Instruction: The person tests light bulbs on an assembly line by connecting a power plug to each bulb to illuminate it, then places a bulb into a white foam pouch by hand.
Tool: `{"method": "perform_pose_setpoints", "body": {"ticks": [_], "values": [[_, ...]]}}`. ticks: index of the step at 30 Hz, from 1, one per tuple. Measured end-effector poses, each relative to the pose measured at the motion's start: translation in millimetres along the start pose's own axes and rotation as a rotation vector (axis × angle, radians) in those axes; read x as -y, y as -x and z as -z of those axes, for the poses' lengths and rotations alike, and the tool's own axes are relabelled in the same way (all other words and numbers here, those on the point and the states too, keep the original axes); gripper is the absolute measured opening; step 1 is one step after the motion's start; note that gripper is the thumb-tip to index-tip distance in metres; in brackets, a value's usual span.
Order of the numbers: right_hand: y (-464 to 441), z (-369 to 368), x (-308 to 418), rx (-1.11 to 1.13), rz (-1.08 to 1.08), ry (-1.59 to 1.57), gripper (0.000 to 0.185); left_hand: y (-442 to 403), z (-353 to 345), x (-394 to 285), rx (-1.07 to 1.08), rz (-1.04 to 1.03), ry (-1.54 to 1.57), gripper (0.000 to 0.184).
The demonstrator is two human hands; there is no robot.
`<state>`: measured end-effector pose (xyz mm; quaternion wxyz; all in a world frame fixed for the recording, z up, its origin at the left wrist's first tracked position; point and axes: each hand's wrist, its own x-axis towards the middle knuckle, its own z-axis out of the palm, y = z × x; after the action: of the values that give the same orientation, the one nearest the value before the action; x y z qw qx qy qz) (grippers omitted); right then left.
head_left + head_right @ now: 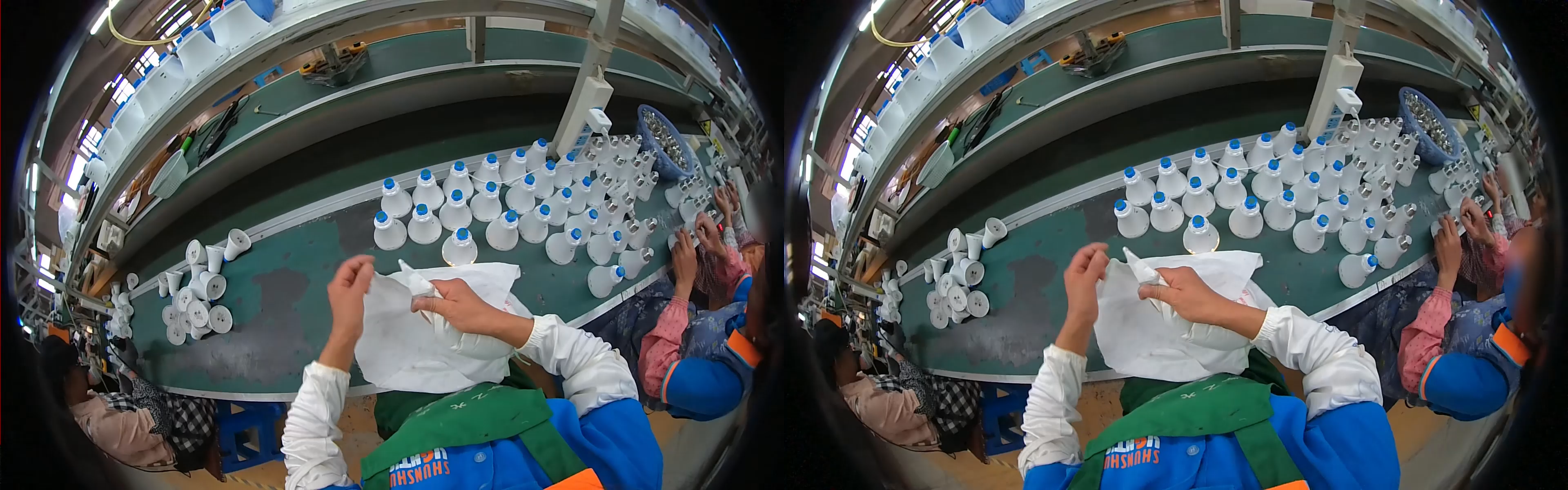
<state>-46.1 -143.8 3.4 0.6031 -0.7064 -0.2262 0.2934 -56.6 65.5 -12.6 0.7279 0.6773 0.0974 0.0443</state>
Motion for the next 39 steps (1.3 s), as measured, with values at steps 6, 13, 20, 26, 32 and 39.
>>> {"method": "perform_pose_setpoints", "body": {"ticks": [6, 13, 20, 26, 32, 39], "values": [[-2.4, -7.4, 6.5, -0.044, -0.050, -0.377, 0.029, -73.8, -7.1, 20.0, -0.034, -0.256, -0.583, 0.060], [-7.2, -13.5, 7.3, -0.125, -0.082, -0.276, 0.032, -100.1, -17.7, 47.8, 0.046, -0.263, -0.539, 0.068], [-5.8, -23.3, -0.1, -0.237, -0.005, -0.234, 0.031, -89.0, -7.1, 41.0, 0.069, -0.150, -0.346, 0.053], [6.2, -26.7, 13.1, -0.275, -0.057, -0.175, 0.028, -20.2, 7.9, 0.0, 0.132, -0.122, 0.007, 0.042], [15.2, -35.0, 18.6, -0.244, 0.054, -0.134, 0.024, 38.5, 9.0, 1.6, 0.028, -0.015, 0.099, 0.044], [23.8, -34.3, 24.4, -0.250, 0.170, 0.126, 0.023, 63.7, -1.8, 10.8, -0.036, -0.117, -0.067, 0.044]]}}
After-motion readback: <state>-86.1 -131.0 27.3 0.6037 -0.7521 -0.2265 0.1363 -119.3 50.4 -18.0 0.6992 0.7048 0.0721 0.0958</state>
